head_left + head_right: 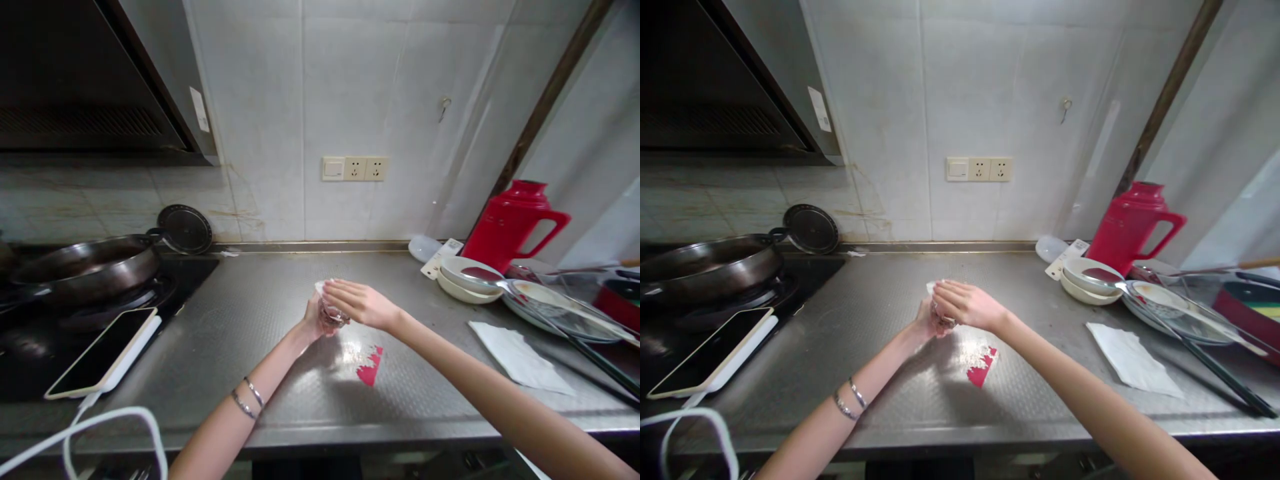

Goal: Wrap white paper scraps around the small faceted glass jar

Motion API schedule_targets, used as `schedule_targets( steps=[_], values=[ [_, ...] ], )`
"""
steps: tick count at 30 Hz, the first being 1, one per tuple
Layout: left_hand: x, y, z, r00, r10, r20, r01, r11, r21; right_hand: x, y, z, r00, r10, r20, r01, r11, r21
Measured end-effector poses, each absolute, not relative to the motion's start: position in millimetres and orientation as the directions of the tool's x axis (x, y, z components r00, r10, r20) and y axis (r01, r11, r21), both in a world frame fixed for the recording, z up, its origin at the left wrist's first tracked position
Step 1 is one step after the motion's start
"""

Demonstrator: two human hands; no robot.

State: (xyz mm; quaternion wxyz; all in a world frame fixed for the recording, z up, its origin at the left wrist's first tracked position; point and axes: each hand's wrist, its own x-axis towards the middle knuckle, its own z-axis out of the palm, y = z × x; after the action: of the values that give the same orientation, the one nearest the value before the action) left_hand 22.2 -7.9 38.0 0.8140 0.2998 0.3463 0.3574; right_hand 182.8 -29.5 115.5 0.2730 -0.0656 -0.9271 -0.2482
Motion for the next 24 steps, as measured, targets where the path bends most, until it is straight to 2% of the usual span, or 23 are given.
schedule_targets(
  steps=[3, 5, 9, 13, 19, 24],
  values=[
    [21.4, -9.8, 42.8, 0.595, 0.721, -0.355, -0.27, 0.595, 0.757, 190.6, -24.4, 129.1, -0.803, 0.07, 0.592, 0.356, 0.853, 0.382],
    [20.6, -12.0, 44.6, 0.657, 0.678, -0.329, -0.216, 0.588, 0.78, 190.4, -22.7, 130.7, -0.843, 0.045, 0.536, 0.298, 0.869, 0.395],
    [18.6, -18.3, 47.2, 0.727, 0.619, -0.298, -0.15, 0.566, 0.81, 182.7, -21.5, 121.3, -0.94, -0.063, 0.335, 0.092, 0.9, 0.426],
    [16.1, -22.3, 53.5, 0.783, 0.545, -0.3, -0.083, 0.569, 0.818, 183.6, -18.1, 116.2, -0.958, -0.07, 0.278, 0.06, 0.899, 0.434],
    [16.7, -20.8, 55.9, 0.724, 0.611, -0.319, -0.128, 0.574, 0.809, 192.4, -16.4, 118.3, -0.956, -0.057, 0.287, 0.075, 0.901, 0.428],
    [17.0, -17.5, 51.5, 0.686, 0.677, -0.266, -0.272, 0.578, 0.769, 203.8, -16.5, 114.2, -0.926, -0.002, 0.377, 0.154, 0.911, 0.382]
  ],
)
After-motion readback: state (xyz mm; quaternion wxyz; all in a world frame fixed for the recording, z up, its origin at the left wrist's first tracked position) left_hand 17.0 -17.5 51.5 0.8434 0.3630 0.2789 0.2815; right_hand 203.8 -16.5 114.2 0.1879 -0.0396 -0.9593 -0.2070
